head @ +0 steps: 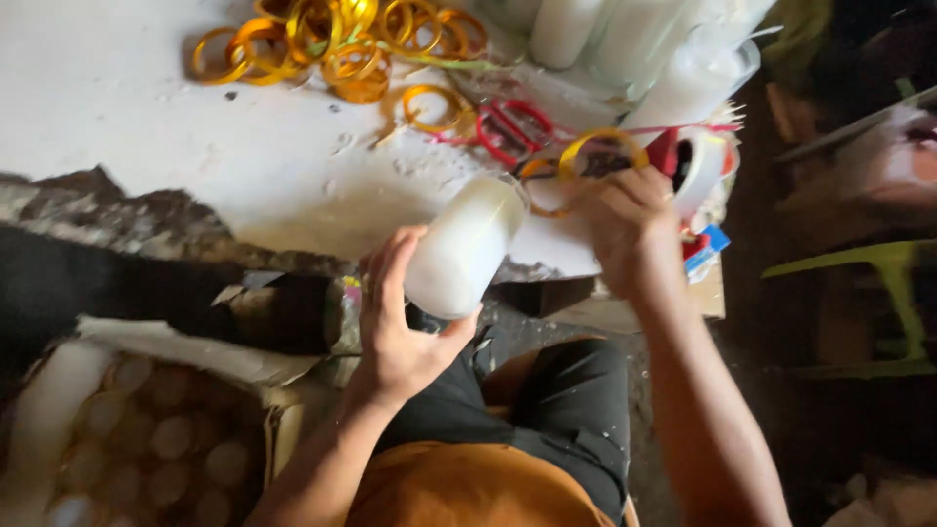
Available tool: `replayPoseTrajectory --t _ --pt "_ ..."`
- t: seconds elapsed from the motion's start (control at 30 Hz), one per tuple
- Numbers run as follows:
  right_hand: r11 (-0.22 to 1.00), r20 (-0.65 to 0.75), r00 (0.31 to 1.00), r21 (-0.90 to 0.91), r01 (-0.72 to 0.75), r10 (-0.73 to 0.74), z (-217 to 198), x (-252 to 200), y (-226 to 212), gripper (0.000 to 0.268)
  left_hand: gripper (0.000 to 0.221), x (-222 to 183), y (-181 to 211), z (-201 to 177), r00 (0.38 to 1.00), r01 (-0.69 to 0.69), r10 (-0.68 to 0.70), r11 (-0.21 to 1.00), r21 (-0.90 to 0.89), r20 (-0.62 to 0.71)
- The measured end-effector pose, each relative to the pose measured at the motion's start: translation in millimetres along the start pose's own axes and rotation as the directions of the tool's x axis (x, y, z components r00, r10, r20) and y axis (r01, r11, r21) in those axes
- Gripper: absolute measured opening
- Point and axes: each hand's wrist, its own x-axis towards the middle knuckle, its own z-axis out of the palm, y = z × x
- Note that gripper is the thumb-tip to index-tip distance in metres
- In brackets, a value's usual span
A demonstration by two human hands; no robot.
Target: Fitting decorative gold rings onto white pillar candles, trimming wicks, and packing them into a cardboard box.
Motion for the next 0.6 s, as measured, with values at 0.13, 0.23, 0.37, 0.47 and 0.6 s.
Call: replayPoseTrajectory --t 0.13,0.23,0.37,0.47,0.6 --pt "-0.053 0.188 0.915 -0.982 0.181 -0.357 56.4 -25.2 -4.2 0.02 0.079 -29.8 -13.4 -10.3 0.99 0.015 -0.006 0.998 0.065 -0.142" --pt "0.78 0.093 0.804 -0.2 0.593 -0.587 53.6 7.2 -118.0 0.009 0.076 -48.2 -19.7 -11.0 0.981 0.06 -0.034 0.99 0.131 -0.193" --pt "0.78 0.077 0.835 -0.319 0.538 -0.544 44.3 35.3 -33.5 0.01 0.08 -46.9 -14.8 -17.9 0.981 0.051 -0.032 0.994 0.096 -0.193" --pt "0.737 0.033 0.864 -0.507 0.447 -0.502 36.2 33.3 -19.0 0.022 0.073 -37.9 -15.3 -14.2 0.981 0.025 0.007 0.986 0.164 -0.191" --pt "0.905 0.015 0.914 -0.136 0.403 -0.405 66.7 1.1 -56.1 0.012 0.058 -36.1 -12.2 -9.5 0.985 -0.026 0.057 0.981 0.19 -0.16"
